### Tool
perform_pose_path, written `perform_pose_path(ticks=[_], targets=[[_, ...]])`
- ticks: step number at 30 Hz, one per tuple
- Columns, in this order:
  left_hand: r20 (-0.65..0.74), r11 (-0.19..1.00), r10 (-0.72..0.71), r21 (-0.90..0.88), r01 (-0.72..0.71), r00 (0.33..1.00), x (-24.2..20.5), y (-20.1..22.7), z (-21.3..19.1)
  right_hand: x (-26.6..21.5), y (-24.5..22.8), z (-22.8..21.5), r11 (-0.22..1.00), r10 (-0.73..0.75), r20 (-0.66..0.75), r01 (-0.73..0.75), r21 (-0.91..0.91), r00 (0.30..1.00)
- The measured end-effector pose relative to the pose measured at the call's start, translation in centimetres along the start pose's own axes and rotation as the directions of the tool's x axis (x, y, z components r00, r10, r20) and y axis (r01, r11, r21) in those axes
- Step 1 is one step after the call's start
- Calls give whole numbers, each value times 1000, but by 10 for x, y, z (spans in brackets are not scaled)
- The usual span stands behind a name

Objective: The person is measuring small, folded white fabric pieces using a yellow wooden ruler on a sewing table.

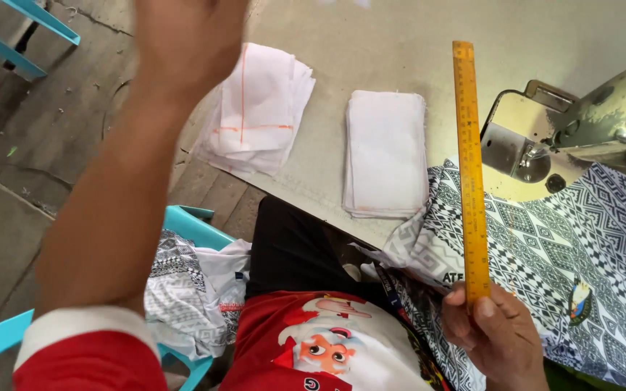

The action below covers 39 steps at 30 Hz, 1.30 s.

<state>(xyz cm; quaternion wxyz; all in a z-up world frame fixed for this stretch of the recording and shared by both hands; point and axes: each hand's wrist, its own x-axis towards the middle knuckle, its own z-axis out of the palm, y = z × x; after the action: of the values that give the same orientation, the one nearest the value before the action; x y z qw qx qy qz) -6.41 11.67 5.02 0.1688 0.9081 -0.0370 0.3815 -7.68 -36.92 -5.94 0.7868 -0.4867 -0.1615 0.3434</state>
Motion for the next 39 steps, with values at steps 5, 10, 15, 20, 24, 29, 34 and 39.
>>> perform_pose_path(ticks=[5,10,15,20,24,29,34,39], targets=[[168,997,55,-64,-45,984,-92,16,-28,4,3,5,999,16,-9,-16,-41,1000],[143,998,59,-16,-58,988,-123,25,-28,13,8,14,999,31,71,-29,-32,997],[165,969,149,175,-178,975,-123,41,-28,14,2,29,998,21,52,-17,-65,998],[349,967,171,122,-226,921,-118,24,-25,12,2,30,996,27,55,-22,-90,998],[391,952,191,149,-267,900,-114,26,-20,10,3,28,998,39,42,-38,-41,998],[320,931,190,241,-274,928,-111,19,-12,11,3,29,993,70,33,-66,-99,997],[358,876,219,337,-345,908,-107,20,-12,7,4,25,996,62,18,-61,-61,998],[328,818,267,420,-393,906,-101,17,-6,7,6,24,996,68,39,-65,-58,997]])
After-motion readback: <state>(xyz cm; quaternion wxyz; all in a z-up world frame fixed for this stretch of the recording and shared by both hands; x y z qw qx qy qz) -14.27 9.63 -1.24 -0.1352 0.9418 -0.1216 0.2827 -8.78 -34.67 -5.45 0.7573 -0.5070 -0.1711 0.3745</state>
